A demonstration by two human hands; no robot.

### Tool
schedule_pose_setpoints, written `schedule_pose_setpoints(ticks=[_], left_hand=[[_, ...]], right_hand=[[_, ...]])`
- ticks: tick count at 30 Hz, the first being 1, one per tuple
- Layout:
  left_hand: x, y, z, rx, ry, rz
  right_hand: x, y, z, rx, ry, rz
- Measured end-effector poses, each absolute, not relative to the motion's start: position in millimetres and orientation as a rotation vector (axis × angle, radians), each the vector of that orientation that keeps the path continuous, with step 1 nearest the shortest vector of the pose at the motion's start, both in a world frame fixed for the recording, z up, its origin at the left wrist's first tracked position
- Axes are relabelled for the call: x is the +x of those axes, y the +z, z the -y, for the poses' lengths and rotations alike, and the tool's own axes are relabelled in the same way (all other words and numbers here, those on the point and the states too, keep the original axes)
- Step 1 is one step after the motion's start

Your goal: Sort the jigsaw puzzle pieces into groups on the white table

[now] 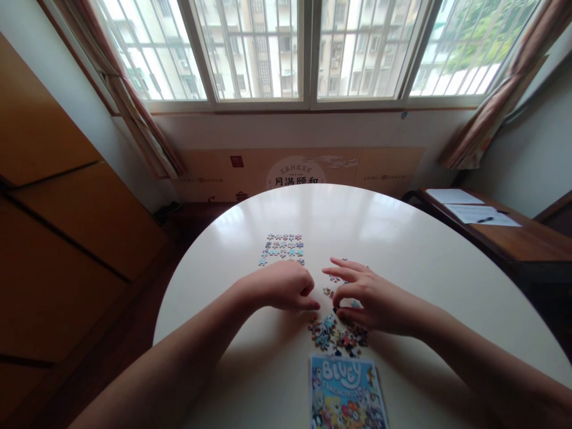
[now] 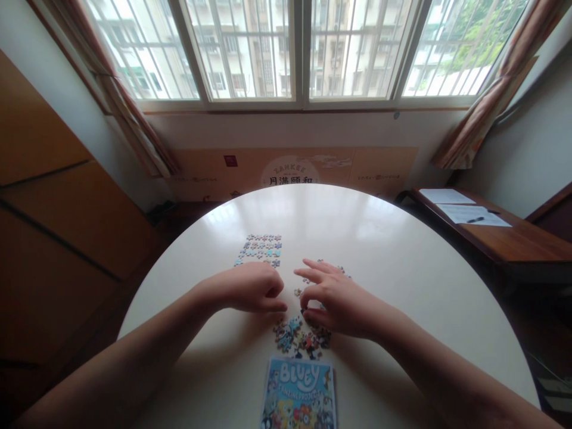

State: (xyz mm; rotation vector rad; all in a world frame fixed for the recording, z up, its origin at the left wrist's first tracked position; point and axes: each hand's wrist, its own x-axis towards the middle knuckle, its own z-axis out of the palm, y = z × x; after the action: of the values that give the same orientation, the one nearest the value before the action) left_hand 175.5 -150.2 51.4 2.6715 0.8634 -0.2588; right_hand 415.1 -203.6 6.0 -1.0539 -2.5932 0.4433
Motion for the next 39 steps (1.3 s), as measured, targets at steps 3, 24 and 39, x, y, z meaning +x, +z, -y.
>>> schedule_pose_setpoints(ticks=[3, 24, 39], left_hand=[[175, 51, 150, 2.676, -0.229, -0.856], [172, 56, 145, 2.452, 0.481, -0.616], [98, 71, 97, 2.441, 0.021, -1.373]], right_hand=[[416, 4, 202, -1.059, 0.518, 2.549], [402, 13, 208, -0.981, 0.585, 1.966], [416, 9, 201, -0.955, 0.458, 2.047]])
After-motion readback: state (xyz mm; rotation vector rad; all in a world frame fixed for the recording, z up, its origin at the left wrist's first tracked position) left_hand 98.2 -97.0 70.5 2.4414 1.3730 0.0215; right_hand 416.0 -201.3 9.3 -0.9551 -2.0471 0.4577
